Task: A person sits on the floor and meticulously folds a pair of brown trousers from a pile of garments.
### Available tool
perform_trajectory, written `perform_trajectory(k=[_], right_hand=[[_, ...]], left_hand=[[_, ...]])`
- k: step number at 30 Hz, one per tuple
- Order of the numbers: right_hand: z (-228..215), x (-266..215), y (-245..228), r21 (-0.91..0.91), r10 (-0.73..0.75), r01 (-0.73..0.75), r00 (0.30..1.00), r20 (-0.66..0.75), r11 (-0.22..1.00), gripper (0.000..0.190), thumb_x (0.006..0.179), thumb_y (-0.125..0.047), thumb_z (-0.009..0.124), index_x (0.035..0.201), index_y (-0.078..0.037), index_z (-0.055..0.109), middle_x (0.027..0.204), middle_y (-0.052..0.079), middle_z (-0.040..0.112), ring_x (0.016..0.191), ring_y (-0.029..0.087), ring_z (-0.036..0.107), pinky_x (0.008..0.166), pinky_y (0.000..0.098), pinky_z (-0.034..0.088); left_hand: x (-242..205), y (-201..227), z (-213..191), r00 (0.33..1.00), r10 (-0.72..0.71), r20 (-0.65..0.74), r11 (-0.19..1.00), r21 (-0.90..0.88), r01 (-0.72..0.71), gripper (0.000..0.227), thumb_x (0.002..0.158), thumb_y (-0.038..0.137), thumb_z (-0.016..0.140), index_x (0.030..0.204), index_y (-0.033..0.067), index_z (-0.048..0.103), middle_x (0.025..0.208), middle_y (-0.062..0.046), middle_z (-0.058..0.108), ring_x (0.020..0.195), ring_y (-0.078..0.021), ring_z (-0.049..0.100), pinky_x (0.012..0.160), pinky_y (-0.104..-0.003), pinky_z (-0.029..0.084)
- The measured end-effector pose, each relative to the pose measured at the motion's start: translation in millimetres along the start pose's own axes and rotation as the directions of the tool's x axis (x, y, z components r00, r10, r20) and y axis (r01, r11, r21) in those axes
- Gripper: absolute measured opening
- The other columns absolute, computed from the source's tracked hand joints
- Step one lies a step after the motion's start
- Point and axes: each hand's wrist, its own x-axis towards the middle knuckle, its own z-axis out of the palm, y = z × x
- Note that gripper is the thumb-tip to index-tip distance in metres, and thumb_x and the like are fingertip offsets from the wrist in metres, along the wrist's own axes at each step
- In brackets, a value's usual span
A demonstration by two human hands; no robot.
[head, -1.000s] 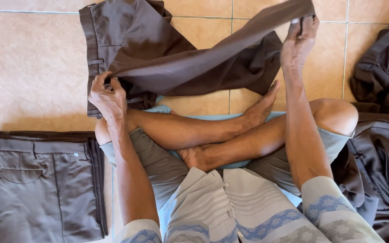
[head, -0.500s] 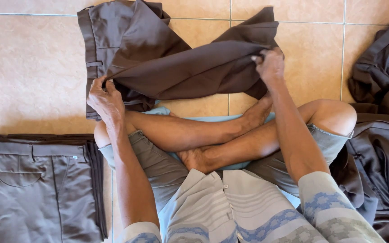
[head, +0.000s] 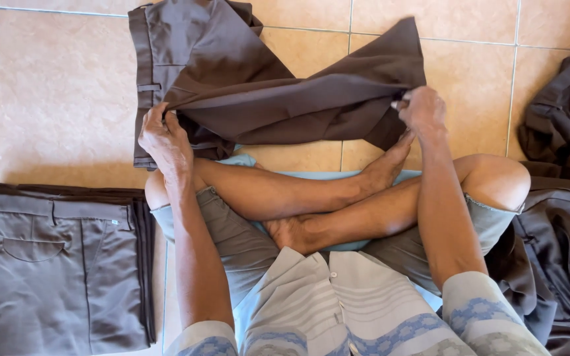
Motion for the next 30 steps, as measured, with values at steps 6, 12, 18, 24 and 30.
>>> perform_trajectory(k=[6,12,18,24,30], right_hand=[[-66,-38,-36,-0.358,-0.022,0.179,0.915,0.402,0.917,0.029,0.078,-0.048,0.078,0.085,-0.021,0.085,0.094,0.012,0.082,0.107,0.042,0.073,0.091,0.0559,0.057],[-50,-35,-24,-0.259,-0.316,0.309,0.949,0.018,0.915,0.011,0.085,-0.023,0.08,0.095,-0.022,0.081,0.092,0.017,0.078,0.106,0.04,0.075,0.115,0.0792,0.0],[-67,-50,-64,0.048,-0.586,0.704,0.624,-0.517,0.708,0.035,0.081,0.013,0.078,0.113,0.003,0.066,0.09,0.016,0.068,0.076,0.027,0.065,0.069,0.0368,0.056],[-29,-62,-85,-0.056,-0.33,0.351,0.916,0.226,0.935,0.094,0.081,-0.028,0.084,0.159,-0.01,0.035,0.142,0.036,0.05,0.123,0.051,0.06,0.104,0.0585,0.049],[33,-2,-49,-0.162,-0.535,0.531,0.844,0.022,0.832,0.024,0.069,-0.025,0.077,0.081,-0.006,0.066,0.076,0.015,0.067,0.075,0.039,0.072,0.065,0.0486,0.058]], left_hand=[[-1,-7,3,1.0,-0.004,-0.021,1.0,-0.029,0.003,0.02,0.086,-0.003,0.068,0.102,0.0039,0.078,0.091,-0.012,0.072,0.08,-0.0325,0.075,0.066,-0.035,0.064],[0,1,1,1.0,0.0,-0.027,0.999,0.051,0.001,0.02,0.08,-0.003,0.066,0.094,0.0045,0.077,0.086,-0.013,0.071,0.079,-0.0331,0.074,0.065,-0.038,0.063],[4,12,-6,1.0,-0.016,-0.006,0.999,0.045,0.016,0.027,0.075,-0.015,0.058,0.095,-0.0058,0.074,0.086,-0.016,0.075,0.069,-0.0258,0.068,0.064,-0.034,0.055],[1,7,-3,0.998,-0.06,-0.004,0.998,-0.008,0.06,0.024,0.083,-0.007,0.058,0.099,0.0025,0.074,0.091,-0.016,0.071,0.085,-0.0362,0.073,0.071,-0.044,0.063],[17,-13,7,0.996,-0.079,0.031,0.996,0.041,0.078,0.023,0.084,-0.005,0.058,0.097,0.0064,0.074,0.088,-0.012,0.071,0.084,-0.0349,0.074,0.073,-0.049,0.062]])
